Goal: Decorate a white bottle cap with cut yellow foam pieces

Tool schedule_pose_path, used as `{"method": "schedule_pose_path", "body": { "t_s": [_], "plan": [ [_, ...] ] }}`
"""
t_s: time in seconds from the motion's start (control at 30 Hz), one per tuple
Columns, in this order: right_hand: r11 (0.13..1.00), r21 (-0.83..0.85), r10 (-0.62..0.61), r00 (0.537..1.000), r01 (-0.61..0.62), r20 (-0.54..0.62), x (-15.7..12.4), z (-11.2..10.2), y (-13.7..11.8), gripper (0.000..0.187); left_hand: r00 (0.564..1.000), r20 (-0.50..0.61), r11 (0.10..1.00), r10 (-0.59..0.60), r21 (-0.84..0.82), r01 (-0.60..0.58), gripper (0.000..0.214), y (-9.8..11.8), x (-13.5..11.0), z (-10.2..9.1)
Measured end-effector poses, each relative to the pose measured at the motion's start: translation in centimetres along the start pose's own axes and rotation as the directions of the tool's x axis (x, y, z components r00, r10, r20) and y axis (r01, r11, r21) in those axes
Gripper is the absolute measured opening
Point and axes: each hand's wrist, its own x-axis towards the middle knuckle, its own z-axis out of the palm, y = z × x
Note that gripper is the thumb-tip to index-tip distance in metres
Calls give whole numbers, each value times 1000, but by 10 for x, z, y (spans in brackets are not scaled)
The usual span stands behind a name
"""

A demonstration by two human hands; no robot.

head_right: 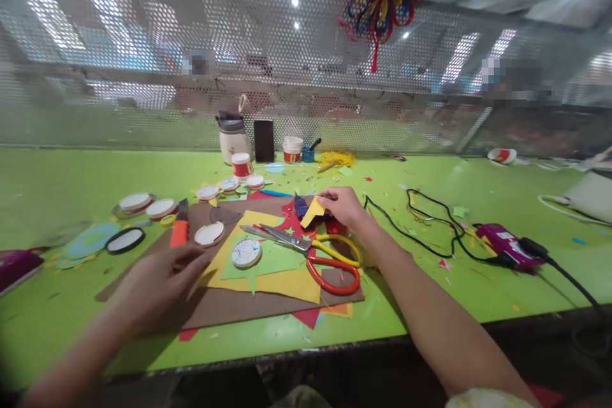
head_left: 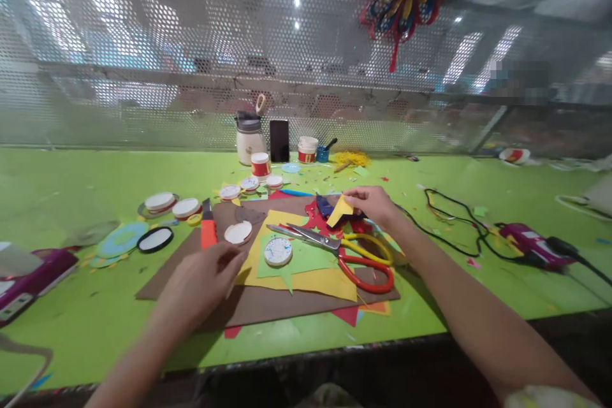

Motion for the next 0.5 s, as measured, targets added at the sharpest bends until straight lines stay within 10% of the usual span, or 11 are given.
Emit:
{"method": "schedule_pose_path", "body": {
  "t_s": [0.2,0.3,0.5],
  "plan": [
    [912,-410,-45,993,-2,-105,12,-25,-7,29,999,50,968,-13,251,0,47,2,-12,17],
    [847,-528,-111,992,64,-58,-6,-26,-21,31,987,73,989,-146,2,147,51,6,-10,19],
    [772,-518,-156,900,368,408,-82,-20,-25,20,939,129,775,-317,-536,335,63,4,-6,30]
  ]
}}
